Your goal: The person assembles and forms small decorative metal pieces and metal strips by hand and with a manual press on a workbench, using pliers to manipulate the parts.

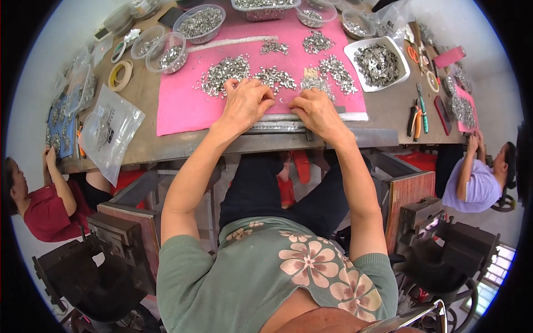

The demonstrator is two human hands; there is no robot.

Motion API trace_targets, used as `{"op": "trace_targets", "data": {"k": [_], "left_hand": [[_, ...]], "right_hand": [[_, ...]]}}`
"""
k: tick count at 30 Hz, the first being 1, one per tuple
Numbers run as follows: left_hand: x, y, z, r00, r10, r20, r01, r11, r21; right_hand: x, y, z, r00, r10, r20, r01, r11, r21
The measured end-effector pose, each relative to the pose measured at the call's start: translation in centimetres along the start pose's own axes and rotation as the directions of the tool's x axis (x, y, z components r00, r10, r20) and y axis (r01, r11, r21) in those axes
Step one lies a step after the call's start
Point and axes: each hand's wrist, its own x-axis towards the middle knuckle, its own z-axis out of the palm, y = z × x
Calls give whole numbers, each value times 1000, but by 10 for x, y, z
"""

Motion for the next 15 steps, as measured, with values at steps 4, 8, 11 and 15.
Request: {"op": "trace_targets", "data": {"k": [4, 8, 11, 15], "left_hand": [[6, -4, -3, 995, -47, 93, 53, 997, -61], [3, -9, 2, 1000, 2, 11, -2, 999, -38], [5, -9, 7, 1000, 12, -13, -12, 998, -62], [6, -8, 13, 984, 122, -133, -111, 990, 89]], "right_hand": [[-3, -3, -2, 998, 55, -4, -54, 998, 38], [-21, -22, -17, 946, 319, 53, -318, 886, 339], [-39, -31, -15, 878, 469, 96, -447, 732, 514], [-53, -34, 4, 924, 362, -123, -247, 811, 530]]}}
